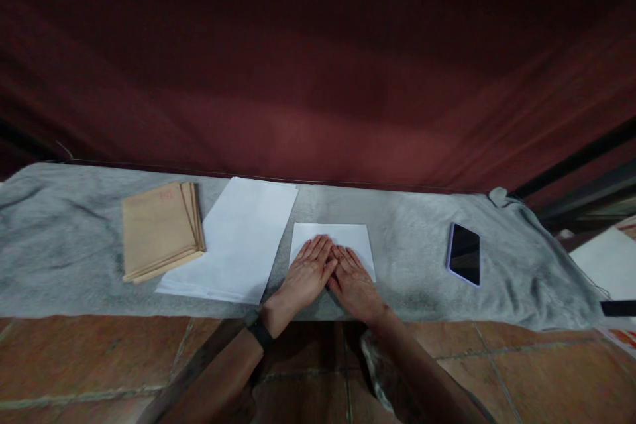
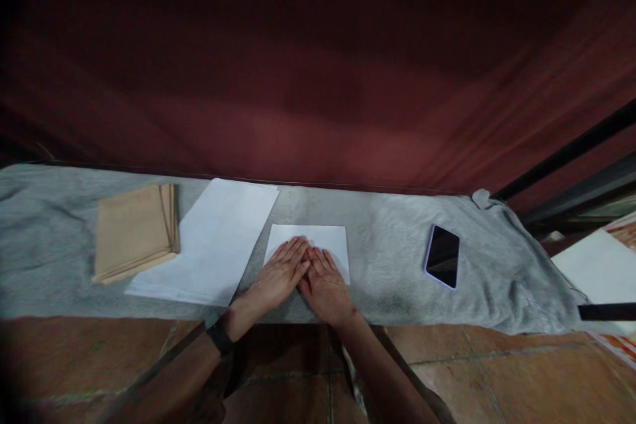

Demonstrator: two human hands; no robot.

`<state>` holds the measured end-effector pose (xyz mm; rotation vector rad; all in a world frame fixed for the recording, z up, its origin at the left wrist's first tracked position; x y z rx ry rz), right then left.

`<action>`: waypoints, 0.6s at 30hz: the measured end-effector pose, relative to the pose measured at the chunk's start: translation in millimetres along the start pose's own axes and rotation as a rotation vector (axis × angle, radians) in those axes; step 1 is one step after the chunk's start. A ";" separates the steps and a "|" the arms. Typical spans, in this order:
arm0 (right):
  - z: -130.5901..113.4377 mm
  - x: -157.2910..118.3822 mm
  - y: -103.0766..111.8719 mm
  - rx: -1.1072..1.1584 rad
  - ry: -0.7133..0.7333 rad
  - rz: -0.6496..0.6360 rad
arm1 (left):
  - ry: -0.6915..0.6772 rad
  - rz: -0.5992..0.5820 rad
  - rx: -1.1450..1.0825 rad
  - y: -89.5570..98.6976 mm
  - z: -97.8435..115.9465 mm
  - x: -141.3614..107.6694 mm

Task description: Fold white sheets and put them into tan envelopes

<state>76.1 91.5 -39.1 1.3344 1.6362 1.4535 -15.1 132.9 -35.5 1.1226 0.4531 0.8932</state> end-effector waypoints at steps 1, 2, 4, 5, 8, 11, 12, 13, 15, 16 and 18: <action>-2.6 -3.2 0.3 0.006 0.002 0.007 | -0.001 0.002 0.004 -0.8 -0.1 2.0; -5.1 -6.2 0.6 0.009 0.004 0.013 | -0.004 0.007 0.006 -1.2 0.1 4.0; -9.3 -11.5 2.0 0.012 0.002 0.019 | -0.010 0.023 0.012 -0.9 0.3 7.7; -10.9 -13.5 3.2 0.015 0.001 0.019 | -0.009 0.029 0.016 -0.6 0.1 9.4; -14.5 -17.2 10.5 0.035 0.006 0.019 | 0.016 0.027 0.034 -1.2 -1.4 13.9; -16.4 -18.2 21.2 0.065 0.021 0.022 | 0.051 0.019 0.057 -2.7 -2.9 17.9; -16.9 -18.3 24.4 0.076 0.029 0.019 | 0.057 0.020 0.065 -3.2 -3.2 19.2; -17.3 -18.5 27.1 0.089 0.035 0.017 | 0.062 0.023 0.072 -3.6 -3.5 20.5; -17.9 -19.0 31.0 0.121 0.048 0.012 | 0.068 0.033 0.081 -4.9 -4.4 22.9; -17.8 -19.3 32.2 0.139 0.051 0.010 | 0.071 0.041 0.085 -5.6 -4.9 24.0; -17.1 -20.2 33.4 0.179 0.055 0.007 | 0.079 0.062 0.093 -6.5 -5.9 25.6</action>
Point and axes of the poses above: each hand's wrist, its own x-axis towards the middle knuckle, its own y-axis out of the back of the hand, z = x × y, the point moved 8 cm from there along x, towards the middle knuckle, and after that the axes turned 5 degrees about -x, right-handed, at the moved point
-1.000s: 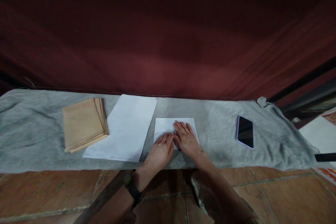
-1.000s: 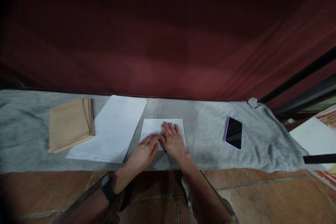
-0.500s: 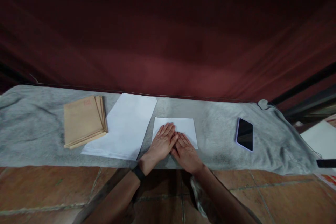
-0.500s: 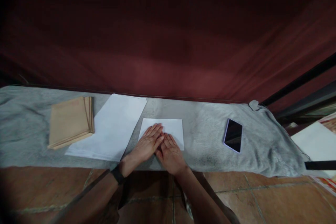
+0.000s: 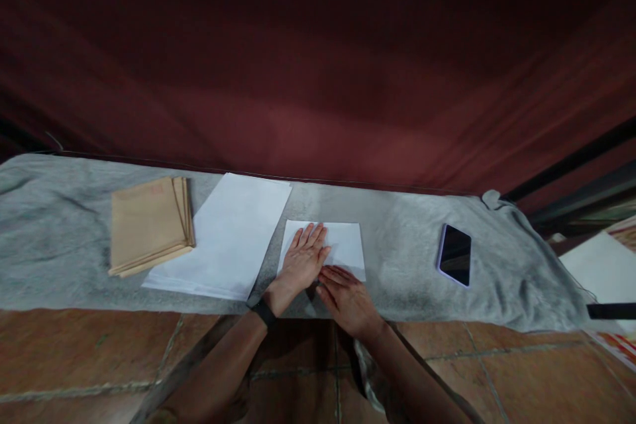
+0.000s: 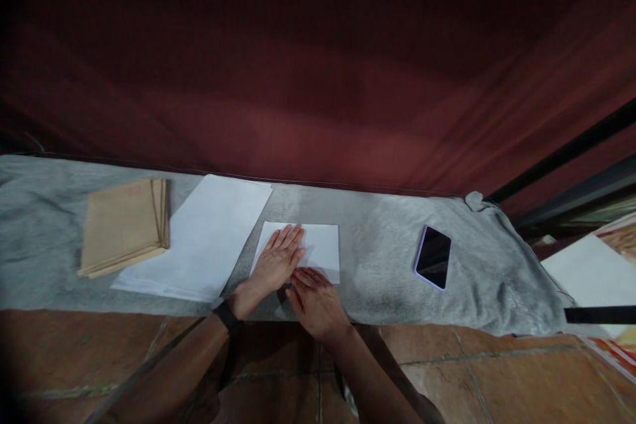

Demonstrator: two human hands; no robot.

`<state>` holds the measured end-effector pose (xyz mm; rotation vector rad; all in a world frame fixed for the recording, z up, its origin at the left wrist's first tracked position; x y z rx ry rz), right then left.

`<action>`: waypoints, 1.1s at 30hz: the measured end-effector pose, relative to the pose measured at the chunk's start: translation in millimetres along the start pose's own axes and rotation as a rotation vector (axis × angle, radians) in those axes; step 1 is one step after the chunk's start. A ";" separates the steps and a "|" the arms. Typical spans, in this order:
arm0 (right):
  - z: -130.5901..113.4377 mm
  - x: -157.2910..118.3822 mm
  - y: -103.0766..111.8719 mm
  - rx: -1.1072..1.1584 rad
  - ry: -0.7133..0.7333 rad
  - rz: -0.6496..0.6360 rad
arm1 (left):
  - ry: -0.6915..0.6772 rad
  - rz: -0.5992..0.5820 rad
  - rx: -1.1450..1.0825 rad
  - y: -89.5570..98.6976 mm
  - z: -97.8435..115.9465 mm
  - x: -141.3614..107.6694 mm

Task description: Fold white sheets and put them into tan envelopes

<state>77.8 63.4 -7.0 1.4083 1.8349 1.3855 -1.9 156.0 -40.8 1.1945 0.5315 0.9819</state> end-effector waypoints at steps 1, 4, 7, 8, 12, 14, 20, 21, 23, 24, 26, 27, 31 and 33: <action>0.5 -0.6 0.4 0.020 0.001 -0.001 | 0.004 0.012 0.004 -0.3 -0.2 0.6; 2.9 -2.1 0.9 0.078 0.005 -0.006 | 0.010 0.041 0.019 -0.6 1.0 1.5; 9.9 -2.4 1.9 0.113 -0.031 0.002 | 0.010 0.041 0.036 -1.4 2.8 1.2; 13.4 -2.1 2.6 0.111 -0.054 0.017 | 0.007 0.041 0.039 -1.6 3.4 0.8; 28.1 0.8 3.2 0.013 -0.156 0.102 | -0.020 0.049 0.030 -2.5 4.9 -1.7; 33.5 3.3 -1.2 -0.074 -0.187 0.112 | -0.024 0.042 0.031 -3.4 5.0 -2.7; 45.6 14.3 -16.0 -0.234 -0.203 0.108 | -0.014 0.003 0.036 -1.5 6.4 -3.2; 48.4 15.8 -15.6 -0.248 -0.216 0.127 | -0.013 0.004 0.034 -0.5 6.4 -3.2; 54.6 18.4 -14.7 -0.281 -0.253 0.148 | -0.002 0.016 0.034 1.6 4.4 -3.1; 58.1 19.4 -14.8 -0.298 -0.273 0.144 | 0.012 0.028 0.038 2.9 2.2 -3.0; 65.5 20.7 -15.7 -0.329 -0.313 0.121 | 0.048 0.056 0.055 5.4 -4.0 -3.1; 69.1 20.8 -16.0 -0.342 -0.329 0.112 | 0.068 0.069 0.065 6.7 -7.6 -3.4; 82.0 17.0 -11.1 -0.374 -0.368 0.176 | 0.112 0.111 0.085 11.9 -20.3 -6.7; 87.2 13.3 -7.0 -0.384 -0.377 0.237 | 0.126 0.126 0.087 13.4 -25.8 -9.1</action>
Point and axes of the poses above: each hand's wrist, its own x-axis towards the middle knuckle, its own y-axis out of the back of the hand, z = x × y, the point moved 8 cm from there along x, towards the middle knuckle, and after that the axes turned 5 degrees about -x, right-handed, at the moved point
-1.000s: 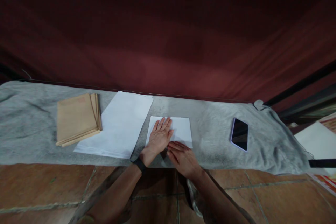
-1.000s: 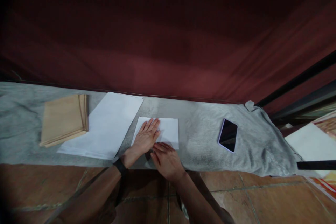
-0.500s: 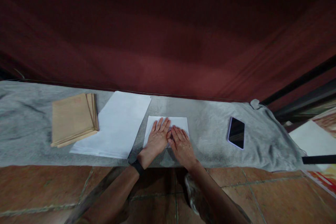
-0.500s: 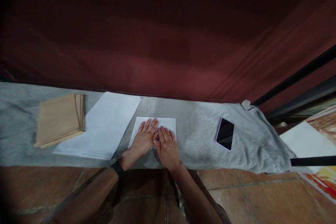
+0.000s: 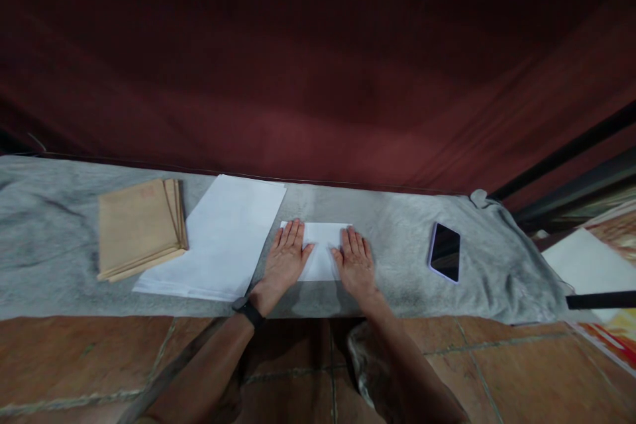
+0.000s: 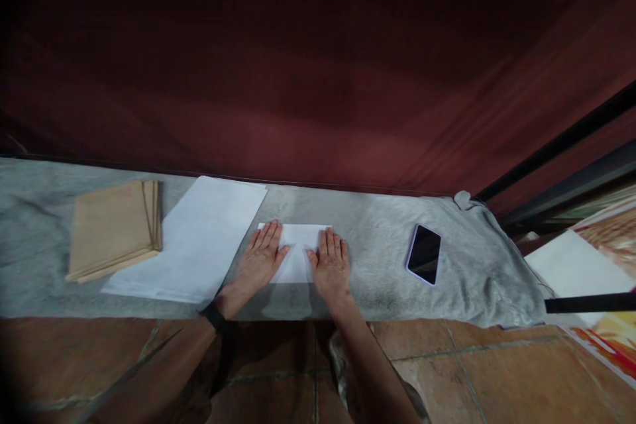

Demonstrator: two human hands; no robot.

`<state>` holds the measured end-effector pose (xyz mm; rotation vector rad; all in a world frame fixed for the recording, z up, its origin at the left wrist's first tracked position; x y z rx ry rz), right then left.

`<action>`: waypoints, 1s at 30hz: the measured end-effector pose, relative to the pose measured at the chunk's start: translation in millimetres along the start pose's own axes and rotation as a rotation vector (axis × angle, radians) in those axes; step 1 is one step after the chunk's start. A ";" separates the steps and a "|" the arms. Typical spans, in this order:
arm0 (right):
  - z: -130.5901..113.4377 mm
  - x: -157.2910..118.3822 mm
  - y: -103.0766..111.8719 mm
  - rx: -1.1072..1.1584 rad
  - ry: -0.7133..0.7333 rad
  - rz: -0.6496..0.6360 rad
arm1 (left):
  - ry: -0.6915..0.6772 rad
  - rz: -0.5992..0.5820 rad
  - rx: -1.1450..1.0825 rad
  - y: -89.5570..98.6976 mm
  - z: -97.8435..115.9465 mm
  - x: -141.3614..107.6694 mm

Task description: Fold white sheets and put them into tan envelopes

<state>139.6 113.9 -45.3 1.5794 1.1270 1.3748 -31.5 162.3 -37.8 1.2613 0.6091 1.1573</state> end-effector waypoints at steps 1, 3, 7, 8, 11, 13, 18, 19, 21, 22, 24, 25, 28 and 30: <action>3.3 -0.6 0.7 -0.003 -0.009 0.022 | 0.009 0.006 0.004 0.1 -2.9 -0.8; 8.8 -2.0 0.7 -0.016 -0.024 0.041 | 0.028 0.016 0.017 -0.4 -8.3 -2.3; 15.4 -4.5 -0.8 -0.062 -0.046 0.035 | 0.040 0.034 0.028 -1.6 -15.2 -3.3; 16.4 -4.7 -0.6 -0.072 -0.053 0.036 | 0.040 0.042 0.030 -0.8 -15.9 -3.4; 18.8 -2.9 2.2 -0.099 -0.091 0.037 | 0.046 0.082 0.038 5.1 -14.1 -4.5; 18.3 0.2 6.5 -0.105 -0.123 0.032 | 0.040 0.110 0.036 9.3 -7.1 -6.8; -12.3 8.8 14.2 0.049 -0.035 -0.033 | -0.113 0.079 -0.001 -2.0 34.3 -18.4; -21.4 9.2 13.3 0.095 -0.006 -0.059 | -0.144 0.070 -0.003 -7.0 42.4 -21.4; -38.0 8.8 9.4 0.173 0.037 -0.113 | -0.210 0.052 -0.006 -16.6 56.1 -26.8; -44.4 8.3 7.1 0.202 0.050 -0.135 | -0.233 0.045 -0.007 -20.4 60.4 -28.8; -52.2 7.7 2.5 0.238 0.060 -0.166 | -0.243 0.036 -0.006 -24.5 62.8 -30.2; -54.0 7.7 0.7 0.245 0.061 -0.174 | -0.232 0.031 -0.001 -24.9 61.5 -29.8; -53.9 8.5 -3.4 0.223 0.069 -0.186 | -0.207 -0.001 0.025 -23.2 55.4 -26.7; -51.2 9.1 -5.4 0.185 0.065 -0.192 | -0.207 -0.027 0.039 -21.7 51.7 -24.2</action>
Point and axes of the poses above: each hand's wrist, its own x-axis towards the middle knuckle, its own y-axis out of the back of the hand, z = x × y, the point moved 8 cm from there along x, towards the middle knuckle, and after that the axes turned 5 degrees about -x, right-handed, at the moved point
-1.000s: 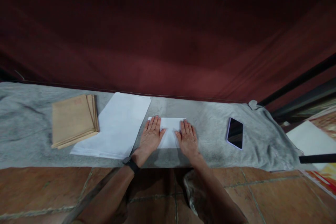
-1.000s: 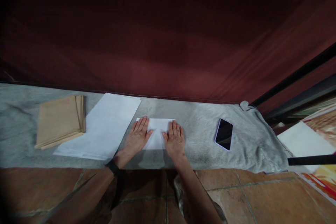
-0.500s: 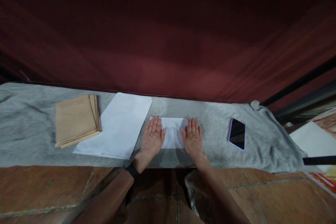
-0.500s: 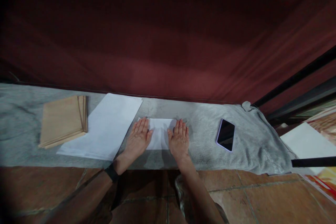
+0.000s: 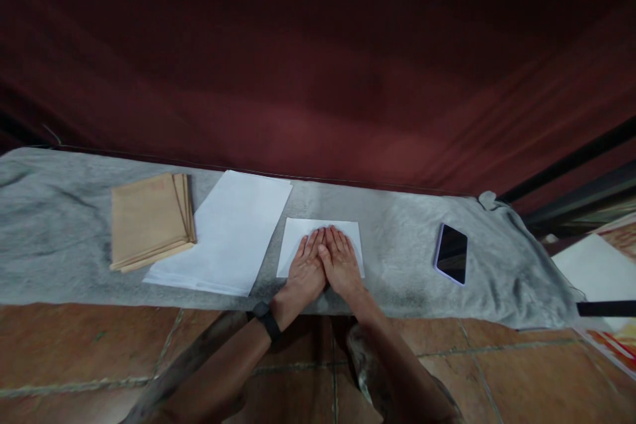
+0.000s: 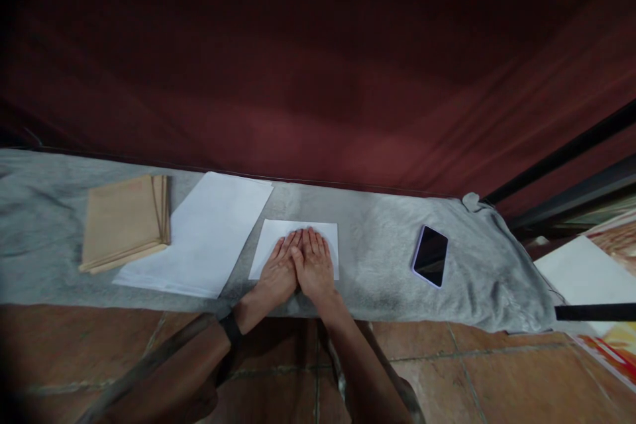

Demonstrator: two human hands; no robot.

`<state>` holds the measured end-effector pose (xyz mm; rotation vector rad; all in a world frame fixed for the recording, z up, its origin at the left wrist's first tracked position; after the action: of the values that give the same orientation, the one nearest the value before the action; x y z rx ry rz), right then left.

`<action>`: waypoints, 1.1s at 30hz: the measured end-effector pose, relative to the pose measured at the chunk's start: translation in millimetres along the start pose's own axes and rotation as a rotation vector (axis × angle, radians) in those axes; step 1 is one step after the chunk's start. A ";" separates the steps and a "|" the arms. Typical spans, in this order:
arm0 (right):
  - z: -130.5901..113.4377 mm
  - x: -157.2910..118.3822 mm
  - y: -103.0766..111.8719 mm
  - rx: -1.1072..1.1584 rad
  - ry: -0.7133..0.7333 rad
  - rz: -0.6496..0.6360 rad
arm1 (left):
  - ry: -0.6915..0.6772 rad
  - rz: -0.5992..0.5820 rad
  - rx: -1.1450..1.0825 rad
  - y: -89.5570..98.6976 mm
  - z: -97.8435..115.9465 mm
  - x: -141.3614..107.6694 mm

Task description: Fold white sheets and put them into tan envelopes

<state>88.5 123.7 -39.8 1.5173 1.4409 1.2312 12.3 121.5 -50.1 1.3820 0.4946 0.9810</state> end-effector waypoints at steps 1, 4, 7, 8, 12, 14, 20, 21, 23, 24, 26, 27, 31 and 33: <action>2.1 0.2 -0.4 -0.020 -0.011 -0.002 | 0.006 -0.008 0.004 0.8 -2.7 0.9; 7.5 0.6 -1.3 -0.086 -0.028 -0.001 | 0.064 -0.004 0.005 4.5 -13.6 3.7; 12.3 0.8 -1.2 -0.146 -0.022 0.017 | 0.104 -0.007 -0.001 8.4 -21.0 5.7; 14.7 0.6 -0.9 -0.162 -0.025 0.030 | 0.111 -0.016 -0.002 9.6 -22.5 6.2; 26.3 -1.2 1.5 -0.206 -0.050 0.103 | 0.147 -0.050 0.006 15.1 -29.4 6.2; 31.7 -2.5 1.9 -0.220 -0.058 0.133 | 0.162 -0.053 0.011 17.8 -33.7 5.6; 42.2 -6.0 3.0 -0.257 -0.078 0.179 | 0.194 -0.076 0.037 20.7 -45.3 3.2; 43.5 -6.5 3.5 -0.259 -0.082 0.183 | 0.194 -0.079 0.039 20.7 -46.1 3.0; 46.2 -7.8 5.1 -0.254 -0.099 0.189 | 0.196 -0.081 0.040 20.8 -47.5 2.6; 47.8 -8.4 5.9 -0.246 -0.110 0.190 | 0.198 -0.078 0.040 20.8 -48.3 2.4; 50.6 -9.5 7.4 -0.227 -0.129 0.186 | 0.203 -0.066 0.040 20.8 -50.1 2.0; 51.8 -9.9 7.9 -0.218 -0.137 0.181 | 0.201 -0.058 0.039 20.7 -50.8 1.8; 55.1 -11.3 10.0 -0.184 -0.169 0.170 | 0.186 -0.022 0.019 22.4 -51.7 0.6; 54.8 -11.8 10.4 -0.178 -0.180 0.172 | 0.182 0.006 0.013 26.8 -49.6 -0.5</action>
<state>144.4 117.2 -48.7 1.6091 1.0753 1.2520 -35.0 147.3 -33.3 1.3130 0.6334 1.1163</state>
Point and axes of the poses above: each hand's wrist, its own x-axis towards the middle knuckle, its own y-axis out of the back of the hand, z = x × y, the point moved 8 cm from there along x, towards the middle knuckle, and after that the axes turned 5 degrees about -x, right-handed, at the moved point
